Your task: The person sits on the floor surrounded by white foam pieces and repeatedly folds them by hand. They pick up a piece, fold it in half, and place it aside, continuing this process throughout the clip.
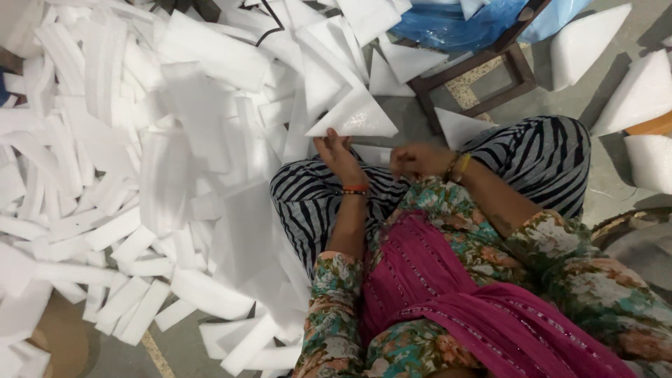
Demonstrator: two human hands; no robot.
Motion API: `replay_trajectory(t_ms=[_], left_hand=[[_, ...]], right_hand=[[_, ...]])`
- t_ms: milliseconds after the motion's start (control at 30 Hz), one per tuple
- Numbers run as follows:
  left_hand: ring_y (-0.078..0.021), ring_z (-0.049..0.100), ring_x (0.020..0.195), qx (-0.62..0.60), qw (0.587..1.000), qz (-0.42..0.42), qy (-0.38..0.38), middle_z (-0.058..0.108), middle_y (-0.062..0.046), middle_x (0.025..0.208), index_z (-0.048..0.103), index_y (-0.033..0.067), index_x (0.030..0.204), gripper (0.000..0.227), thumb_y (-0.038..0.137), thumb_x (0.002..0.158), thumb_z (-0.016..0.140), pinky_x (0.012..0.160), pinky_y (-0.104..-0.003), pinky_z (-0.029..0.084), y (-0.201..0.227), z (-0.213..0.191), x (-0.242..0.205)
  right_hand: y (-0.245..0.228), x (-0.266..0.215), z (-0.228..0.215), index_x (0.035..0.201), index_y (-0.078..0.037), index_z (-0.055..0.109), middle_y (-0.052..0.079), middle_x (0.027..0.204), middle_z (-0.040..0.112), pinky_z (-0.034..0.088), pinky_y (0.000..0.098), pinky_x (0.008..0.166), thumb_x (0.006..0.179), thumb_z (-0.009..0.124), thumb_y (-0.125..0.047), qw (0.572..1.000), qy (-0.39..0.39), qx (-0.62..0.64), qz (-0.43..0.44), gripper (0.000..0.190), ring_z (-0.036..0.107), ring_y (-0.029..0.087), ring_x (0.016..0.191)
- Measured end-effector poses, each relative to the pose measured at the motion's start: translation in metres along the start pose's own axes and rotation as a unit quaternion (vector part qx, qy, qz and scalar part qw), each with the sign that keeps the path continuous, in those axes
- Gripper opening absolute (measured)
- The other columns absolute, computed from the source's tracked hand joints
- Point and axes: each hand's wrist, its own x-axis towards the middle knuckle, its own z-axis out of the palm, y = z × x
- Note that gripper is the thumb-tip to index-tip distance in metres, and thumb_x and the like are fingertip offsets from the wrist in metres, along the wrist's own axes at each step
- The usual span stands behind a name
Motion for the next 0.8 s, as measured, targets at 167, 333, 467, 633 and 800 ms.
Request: replay_trajectory(t_ms=[167, 333, 467, 633, 800], left_hand=[[-0.0141, 0.061, 0.089, 0.007, 0.998, -0.040, -0.045, 0.063, -0.003, 0.104, 0.056, 0.0046, 0.128, 0.038, 0.035, 0.105, 0.055, 0.077, -0.032, 0.052, -0.013, -0.005, 0.006], [-0.0149, 0.051, 0.086, 0.134, 0.982, -0.033, -0.133, 0.055, -0.005, 0.091, 0.064, -0.0056, 0.108, 0.046, 0.039, 0.116, 0.057, 0.076, -0.031, 0.046, -0.049, -0.010, -0.003], [-0.0101, 0.057, 0.086, 0.112, 0.978, -0.086, -0.156, 0.064, 0.000, 0.098, 0.066, 0.0010, 0.121, 0.046, 0.043, 0.104, 0.056, 0.075, -0.027, 0.050, -0.043, -0.003, -0.009], [-0.0134, 0.054, 0.087, 0.178, 0.974, 0.032, -0.137, 0.052, 0.000, 0.119, 0.054, 0.0002, 0.140, 0.050, 0.034, 0.104, 0.063, 0.073, -0.029, 0.049, -0.035, 0.002, -0.007], [-0.0164, 0.061, 0.095, 0.178, 0.976, 0.014, -0.124, 0.065, -0.010, 0.107, 0.045, 0.0009, 0.148, 0.061, 0.021, 0.098, 0.073, 0.080, -0.031, 0.054, -0.043, 0.006, -0.020]], right_hand=[[0.007, 0.002, -0.040, 0.115, -0.009, 0.064, 0.000, 0.107, 0.069, 0.056, 0.0267, 0.075, 0.103, 0.066, -0.014, 0.932, 0.294, 0.162, -0.135, 0.013, 0.065, 0.009, 0.087], [-0.029, -0.019, -0.051, 0.140, -0.013, 0.053, 0.004, 0.139, 0.058, 0.058, 0.0302, 0.102, 0.099, 0.072, -0.014, 0.878, 0.350, 0.240, -0.224, 0.045, 0.061, 0.015, 0.124], [-0.045, -0.025, -0.045, 0.156, -0.012, 0.047, 0.009, 0.155, 0.051, 0.054, 0.0336, 0.113, 0.098, 0.081, -0.020, 0.875, 0.349, 0.227, -0.248, 0.068, 0.054, 0.017, 0.141], [-0.044, -0.019, -0.041, 0.154, -0.012, 0.048, 0.008, 0.156, 0.050, 0.058, 0.0372, 0.108, 0.095, 0.086, -0.020, 0.858, 0.430, 0.124, -0.253, 0.071, 0.058, 0.020, 0.136], [-0.048, -0.019, -0.032, 0.158, -0.013, 0.043, 0.006, 0.157, 0.046, 0.058, 0.0343, 0.101, 0.092, 0.085, -0.017, 0.848, 0.453, 0.145, -0.234, 0.079, 0.061, 0.020, 0.126]])
